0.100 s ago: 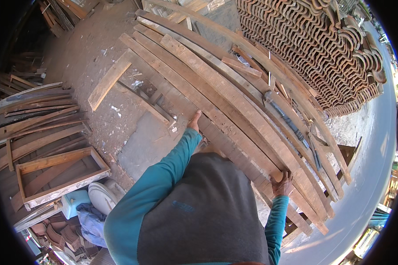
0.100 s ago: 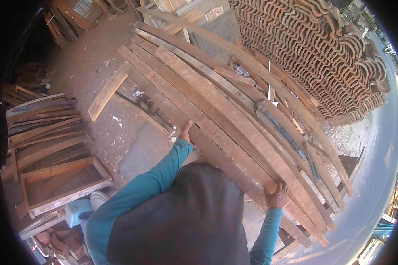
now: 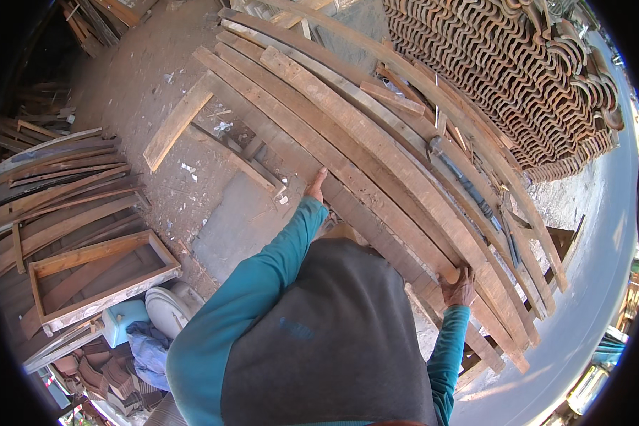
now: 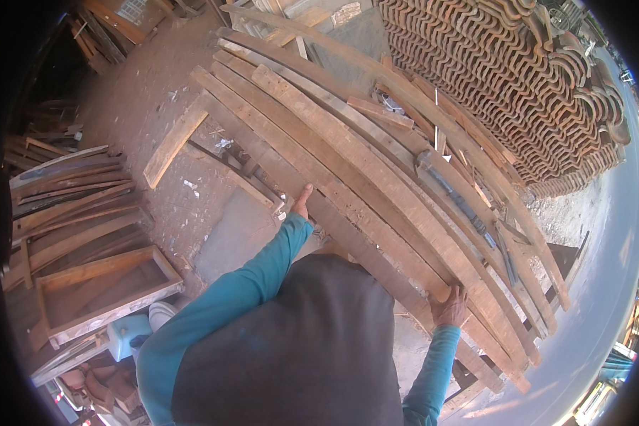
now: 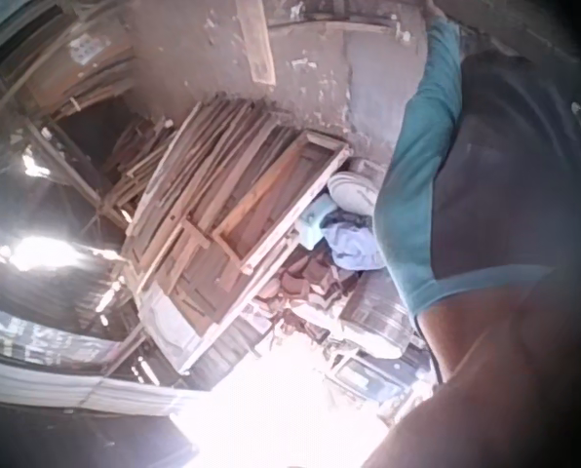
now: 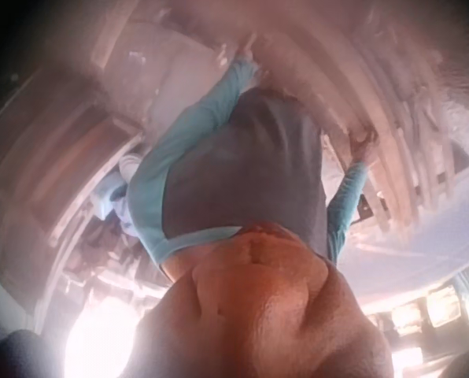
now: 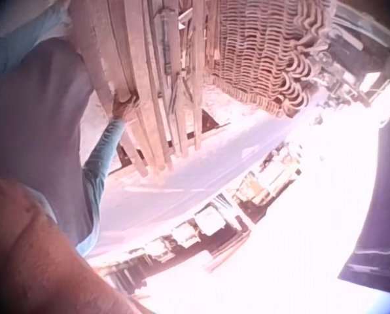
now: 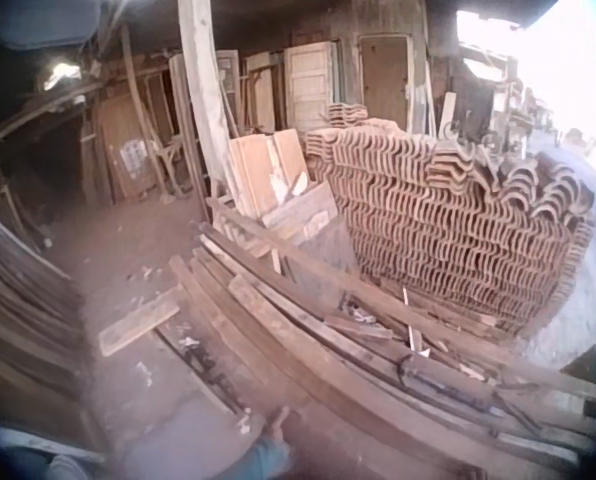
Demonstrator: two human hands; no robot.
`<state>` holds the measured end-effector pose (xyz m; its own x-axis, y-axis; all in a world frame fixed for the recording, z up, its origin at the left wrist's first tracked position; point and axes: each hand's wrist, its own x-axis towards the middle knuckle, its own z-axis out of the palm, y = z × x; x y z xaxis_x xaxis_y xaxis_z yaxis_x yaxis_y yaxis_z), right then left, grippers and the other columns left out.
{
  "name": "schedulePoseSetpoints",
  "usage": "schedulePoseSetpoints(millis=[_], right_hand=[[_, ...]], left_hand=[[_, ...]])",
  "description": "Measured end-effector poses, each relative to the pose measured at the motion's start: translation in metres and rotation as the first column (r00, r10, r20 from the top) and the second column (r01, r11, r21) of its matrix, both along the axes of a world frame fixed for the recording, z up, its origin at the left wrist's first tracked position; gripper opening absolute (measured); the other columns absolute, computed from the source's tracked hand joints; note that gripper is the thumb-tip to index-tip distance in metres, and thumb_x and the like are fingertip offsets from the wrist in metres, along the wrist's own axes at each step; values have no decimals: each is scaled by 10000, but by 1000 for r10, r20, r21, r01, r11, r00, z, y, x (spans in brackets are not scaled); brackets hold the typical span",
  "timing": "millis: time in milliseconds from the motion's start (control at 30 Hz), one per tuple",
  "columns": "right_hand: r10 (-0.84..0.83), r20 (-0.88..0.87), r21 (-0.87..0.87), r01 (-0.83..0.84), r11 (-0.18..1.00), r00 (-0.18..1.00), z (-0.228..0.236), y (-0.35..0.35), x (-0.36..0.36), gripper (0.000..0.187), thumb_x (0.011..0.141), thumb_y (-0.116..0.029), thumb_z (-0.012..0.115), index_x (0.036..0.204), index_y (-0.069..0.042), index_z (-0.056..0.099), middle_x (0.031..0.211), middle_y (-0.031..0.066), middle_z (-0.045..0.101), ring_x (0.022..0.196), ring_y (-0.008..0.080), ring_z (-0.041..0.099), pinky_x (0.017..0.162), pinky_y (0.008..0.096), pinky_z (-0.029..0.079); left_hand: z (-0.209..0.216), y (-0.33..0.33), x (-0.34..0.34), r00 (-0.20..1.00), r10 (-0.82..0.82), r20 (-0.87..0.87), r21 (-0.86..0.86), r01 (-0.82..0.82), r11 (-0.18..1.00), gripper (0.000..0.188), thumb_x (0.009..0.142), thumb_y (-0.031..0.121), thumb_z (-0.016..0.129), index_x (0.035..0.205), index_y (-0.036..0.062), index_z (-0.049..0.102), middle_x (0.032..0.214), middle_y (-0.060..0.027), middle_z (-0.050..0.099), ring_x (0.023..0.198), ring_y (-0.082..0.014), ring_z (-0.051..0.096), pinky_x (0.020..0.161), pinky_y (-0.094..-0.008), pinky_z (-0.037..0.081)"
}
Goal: The person disassembles a wooden frame by using pliers to pull out nails and a hammer to strike wood pieces apart.
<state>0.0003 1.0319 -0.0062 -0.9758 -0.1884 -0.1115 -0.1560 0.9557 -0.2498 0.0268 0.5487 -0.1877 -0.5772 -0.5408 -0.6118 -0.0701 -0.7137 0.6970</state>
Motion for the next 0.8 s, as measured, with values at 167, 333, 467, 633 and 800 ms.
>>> schedulePoseSetpoints(millis=[167,333,467,633,800], right_hand=[[-49,61,18,48,999,997,6,-10,16,674,657,-405,906,1089,2,588,1172,218,595,1150,396,550,995,489,470],[15,49,82,-19,996,999,-6,-1,46,663,645,-398,908,1050,9,577,1068,207,590,1087,403,553,950,494,474],[-7,164,5,7,1000,986,6,-11,58,631,667,-343,896,1074,4,561,1080,214,566,1082,429,542,937,503,477],[126,136,-132,-108,985,983,3,-17,98,721,678,-341,900,1253,-80,553,1255,184,550,1174,404,532,1007,512,453],[74,227,46,-87,995,971,-5,1,148,767,793,-377,795,1448,-130,483,1385,190,494,1269,411,471,1092,531,383]], left_hand=[[47,11,11,999,45,-7,206,-42,978,693,840,468,791,1340,30,594,1297,-109,642,1099,-265,668,928,-436,585],[45,5,73,998,55,2,220,-54,974,645,863,461,767,1348,88,567,1268,-102,652,1097,-293,673,903,-490,595],[73,8,104,995,58,79,196,-72,978,665,893,493,726,1410,126,526,1326,-113,629,1182,-308,631,958,-520,560],[72,7,95,995,57,78,230,-74,970,726,862,477,780,1406,69,523,1303,-122,622,1133,-295,639,955,-481,563],[57,-3,89,960,-31,277,-268,108,957,704,866,503,762,1321,-14,616,1248,-126,648,1045,-243,657,884,-406,571]])
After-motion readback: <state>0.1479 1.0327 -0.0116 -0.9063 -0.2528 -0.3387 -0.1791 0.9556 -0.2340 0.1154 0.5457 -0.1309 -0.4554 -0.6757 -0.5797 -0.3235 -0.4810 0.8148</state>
